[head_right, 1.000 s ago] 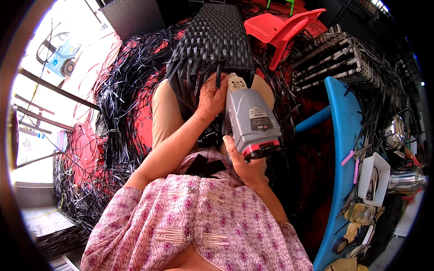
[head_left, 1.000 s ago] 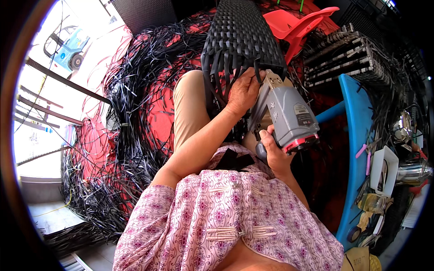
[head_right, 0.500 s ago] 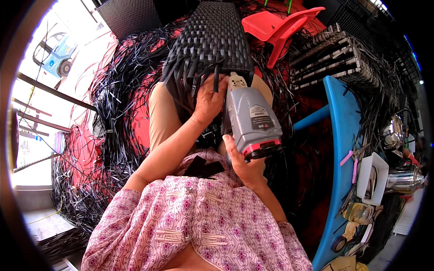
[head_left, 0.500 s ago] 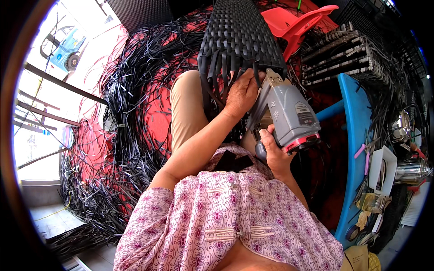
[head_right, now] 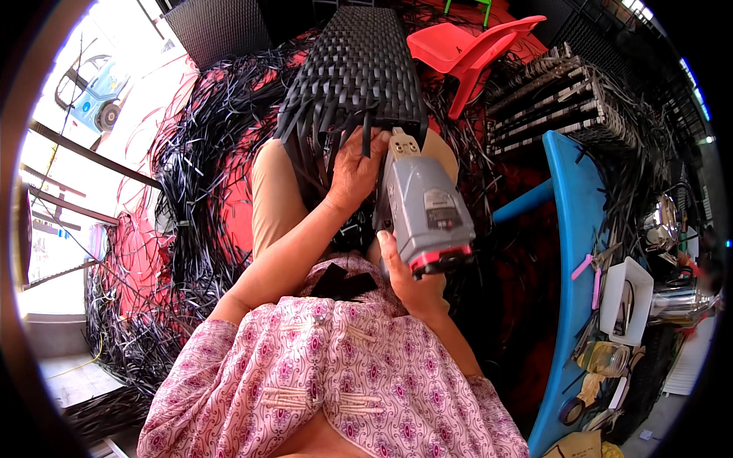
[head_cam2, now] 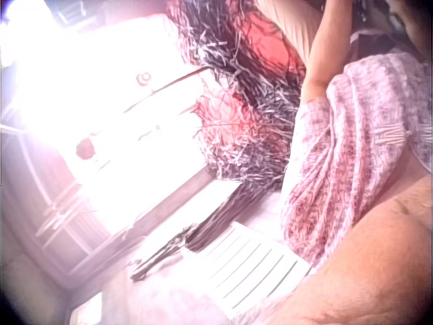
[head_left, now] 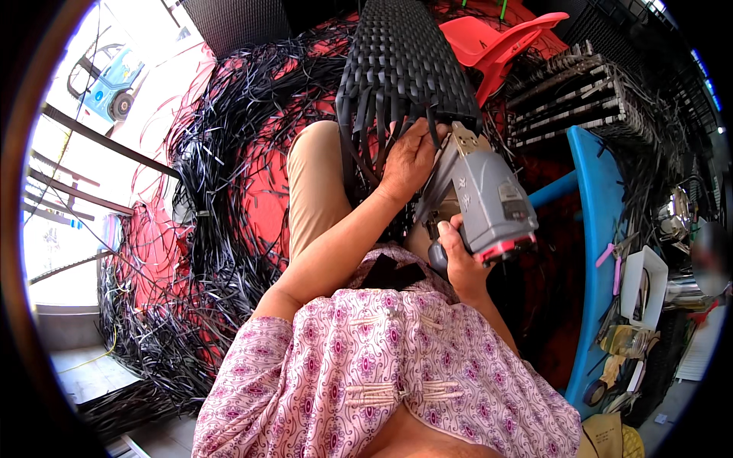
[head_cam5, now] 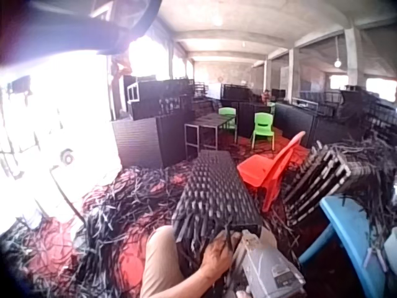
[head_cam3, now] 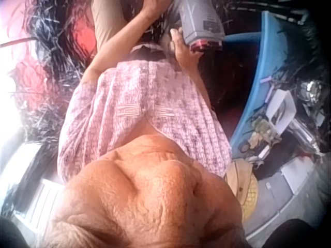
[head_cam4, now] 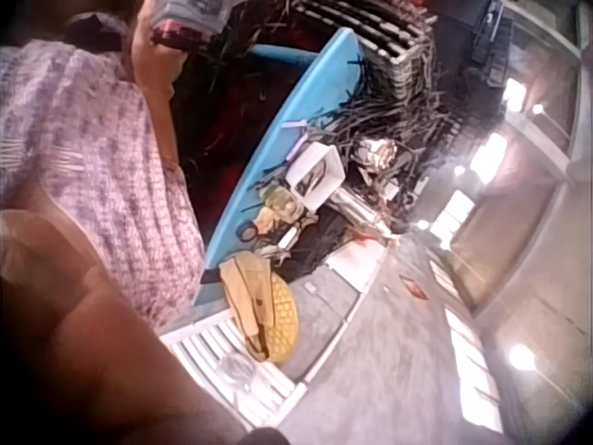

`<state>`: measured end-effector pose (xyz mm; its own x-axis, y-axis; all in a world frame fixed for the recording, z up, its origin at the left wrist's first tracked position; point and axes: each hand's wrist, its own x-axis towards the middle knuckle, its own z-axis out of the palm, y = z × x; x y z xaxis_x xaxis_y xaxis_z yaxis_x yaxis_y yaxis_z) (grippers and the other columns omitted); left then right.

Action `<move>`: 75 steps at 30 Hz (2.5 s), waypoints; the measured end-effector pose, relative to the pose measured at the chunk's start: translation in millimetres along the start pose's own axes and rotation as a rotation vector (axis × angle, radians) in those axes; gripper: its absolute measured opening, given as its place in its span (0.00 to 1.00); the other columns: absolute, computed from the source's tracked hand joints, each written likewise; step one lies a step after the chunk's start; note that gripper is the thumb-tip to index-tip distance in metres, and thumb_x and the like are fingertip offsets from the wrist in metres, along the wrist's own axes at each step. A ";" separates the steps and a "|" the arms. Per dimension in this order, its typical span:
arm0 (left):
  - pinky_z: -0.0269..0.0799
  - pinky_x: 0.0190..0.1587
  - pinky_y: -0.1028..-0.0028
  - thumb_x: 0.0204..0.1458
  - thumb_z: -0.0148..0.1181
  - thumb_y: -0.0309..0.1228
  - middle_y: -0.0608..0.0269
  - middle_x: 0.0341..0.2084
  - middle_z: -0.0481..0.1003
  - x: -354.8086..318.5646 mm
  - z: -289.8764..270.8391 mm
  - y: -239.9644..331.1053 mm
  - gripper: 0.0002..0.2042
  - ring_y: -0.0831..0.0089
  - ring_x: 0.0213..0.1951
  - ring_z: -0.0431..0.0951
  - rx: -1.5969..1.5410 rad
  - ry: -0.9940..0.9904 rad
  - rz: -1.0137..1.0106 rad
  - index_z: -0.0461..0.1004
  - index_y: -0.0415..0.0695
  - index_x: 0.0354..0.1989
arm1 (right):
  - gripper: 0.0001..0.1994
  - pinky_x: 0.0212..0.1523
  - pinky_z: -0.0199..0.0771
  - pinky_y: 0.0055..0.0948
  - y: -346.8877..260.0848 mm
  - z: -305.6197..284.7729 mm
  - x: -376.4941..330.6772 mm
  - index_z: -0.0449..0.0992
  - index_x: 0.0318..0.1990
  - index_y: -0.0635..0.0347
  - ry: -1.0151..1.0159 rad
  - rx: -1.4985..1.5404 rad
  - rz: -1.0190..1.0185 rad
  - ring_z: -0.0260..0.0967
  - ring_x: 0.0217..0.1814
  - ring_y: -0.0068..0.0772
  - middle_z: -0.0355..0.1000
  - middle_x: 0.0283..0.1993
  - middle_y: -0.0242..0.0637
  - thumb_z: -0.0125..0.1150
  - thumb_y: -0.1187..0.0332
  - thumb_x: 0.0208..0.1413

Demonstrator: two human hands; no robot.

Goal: The person weaves black synthetic strands into the frame of a chair, securing them by hand and with a pneumatic nail gun. They reload the nail gun with nails from a container and continue attaching the weaving material to the chair structure.

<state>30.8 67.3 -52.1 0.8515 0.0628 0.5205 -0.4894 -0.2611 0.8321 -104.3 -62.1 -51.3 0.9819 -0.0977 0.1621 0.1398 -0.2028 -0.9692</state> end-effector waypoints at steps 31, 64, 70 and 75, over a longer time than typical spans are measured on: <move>0.50 0.63 0.59 0.62 0.46 0.32 0.54 0.36 0.74 -3.5 1.2 -12.1 0.10 0.55 0.46 0.74 -0.061 -0.054 -0.108 0.72 0.45 0.46 | 0.11 0.37 0.71 0.28 -5.7 12.4 8.6 0.74 0.39 0.62 0.069 -0.025 -0.155 0.70 0.33 0.28 0.72 0.34 0.34 0.68 0.71 0.50; 0.70 0.33 0.73 0.61 0.47 0.47 0.63 0.26 0.76 2.6 -29.7 77.7 0.19 0.74 0.26 0.74 -0.934 -0.097 -0.725 0.74 0.42 0.38 | 0.05 0.28 0.68 0.27 -23.9 -64.0 -1.2 0.68 0.26 0.66 0.483 0.535 -0.146 0.64 0.20 0.25 0.67 0.21 0.34 0.56 0.80 0.51; 0.70 0.32 0.74 0.61 0.49 0.44 0.63 0.26 0.76 -4.9 -30.6 73.9 0.18 0.74 0.27 0.74 -0.727 0.007 -0.710 0.74 0.40 0.38 | 0.04 0.28 0.68 0.27 -25.9 -65.4 -3.6 0.68 0.26 0.67 0.469 0.545 -0.173 0.65 0.20 0.25 0.67 0.21 0.34 0.55 0.81 0.51; 0.69 0.33 0.74 0.58 0.49 0.51 0.63 0.27 0.75 -7.0 -35.2 69.9 0.22 0.74 0.27 0.74 -0.739 -0.050 -0.714 0.74 0.42 0.39 | 0.03 0.29 0.68 0.26 -22.1 -60.6 -6.8 0.69 0.28 0.67 0.429 0.532 -0.163 0.66 0.22 0.24 0.67 0.21 0.32 0.57 0.78 0.52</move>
<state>-16.0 82.6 9.2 0.9879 -0.0742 -0.1363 0.1552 0.4804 0.8632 -121.8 -116.0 -19.8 0.8214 -0.5046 0.2658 0.4319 0.2460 -0.8677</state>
